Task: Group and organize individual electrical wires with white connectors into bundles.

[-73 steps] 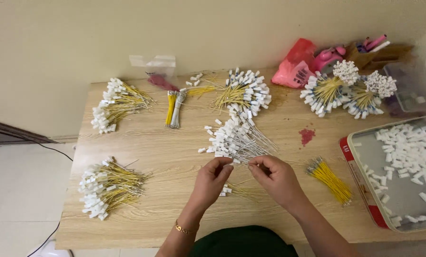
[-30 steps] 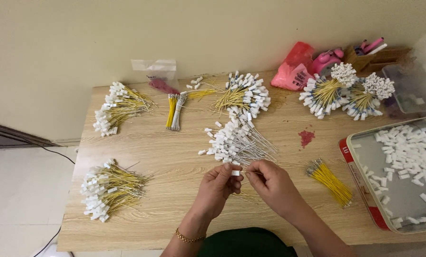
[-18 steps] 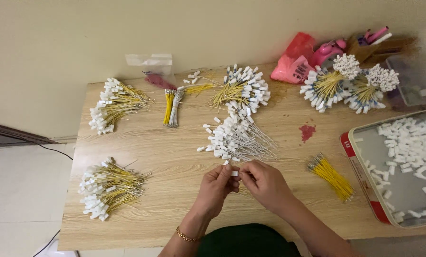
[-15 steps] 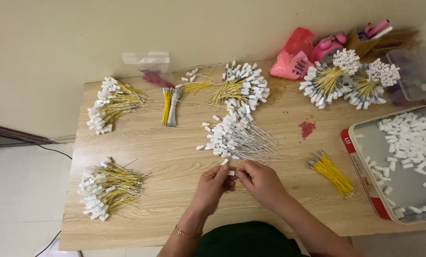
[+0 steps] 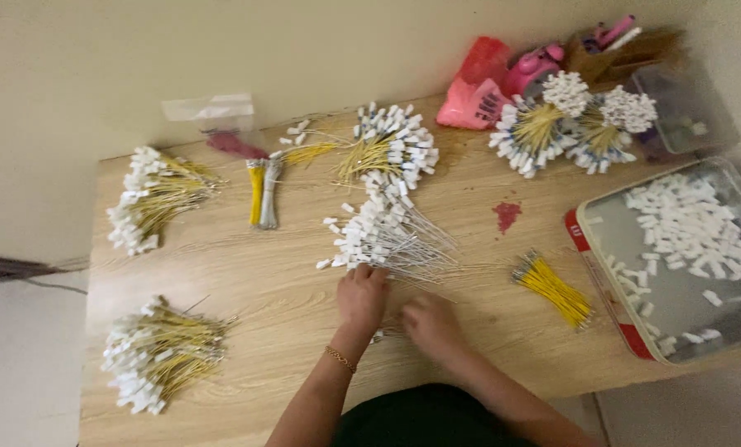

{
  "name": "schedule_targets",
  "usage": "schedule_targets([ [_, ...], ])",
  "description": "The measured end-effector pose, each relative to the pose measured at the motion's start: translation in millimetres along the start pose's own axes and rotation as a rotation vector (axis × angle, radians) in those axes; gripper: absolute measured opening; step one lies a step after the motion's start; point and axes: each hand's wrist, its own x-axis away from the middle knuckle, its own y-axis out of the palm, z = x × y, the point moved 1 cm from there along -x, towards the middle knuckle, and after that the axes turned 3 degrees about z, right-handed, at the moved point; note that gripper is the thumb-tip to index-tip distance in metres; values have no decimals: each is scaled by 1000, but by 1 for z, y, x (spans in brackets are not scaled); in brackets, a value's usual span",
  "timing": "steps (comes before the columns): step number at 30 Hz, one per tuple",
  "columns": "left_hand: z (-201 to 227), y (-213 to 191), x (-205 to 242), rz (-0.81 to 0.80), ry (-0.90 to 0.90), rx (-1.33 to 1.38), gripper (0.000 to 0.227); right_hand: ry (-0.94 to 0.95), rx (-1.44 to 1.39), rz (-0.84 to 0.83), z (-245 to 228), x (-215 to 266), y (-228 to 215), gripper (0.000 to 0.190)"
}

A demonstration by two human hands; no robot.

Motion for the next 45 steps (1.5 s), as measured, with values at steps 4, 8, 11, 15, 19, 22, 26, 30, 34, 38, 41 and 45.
schedule_targets([
  [4,-14,13,5,-14,-1,-30,22,212,77,253,76,10,-73,14],
  [8,-9,-13,3,16,-37,8,23,469,384,421,131,28,-142,21],
  [11,-2,-22,-1,-5,-53,-23,22,657,447,257,157,37,-155,25],
  [15,-9,-12,1,-24,-75,-104,24,866,343,53,136,24,-166,28],
  [19,-9,-14,2,-48,-82,-130,23,763,455,43,171,31,-146,26],
  [22,-12,-8,4,-48,-94,-110,21,569,394,278,191,36,-144,32],
  [26,-19,-6,5,13,-46,-110,19,844,211,222,176,29,-169,29],
  [30,-16,-8,5,64,-1,-105,20,695,201,313,177,29,-183,28],
  [34,-20,-8,7,83,-8,-81,21,492,131,462,142,21,-212,27],
  [38,-15,-30,9,47,-55,123,19,653,-182,472,126,11,-220,24],
  [41,7,-71,10,37,-151,395,19,620,-482,477,97,-1,-222,19],
  [45,38,-128,14,90,-250,750,20,572,-945,325,57,-20,-203,14],
])
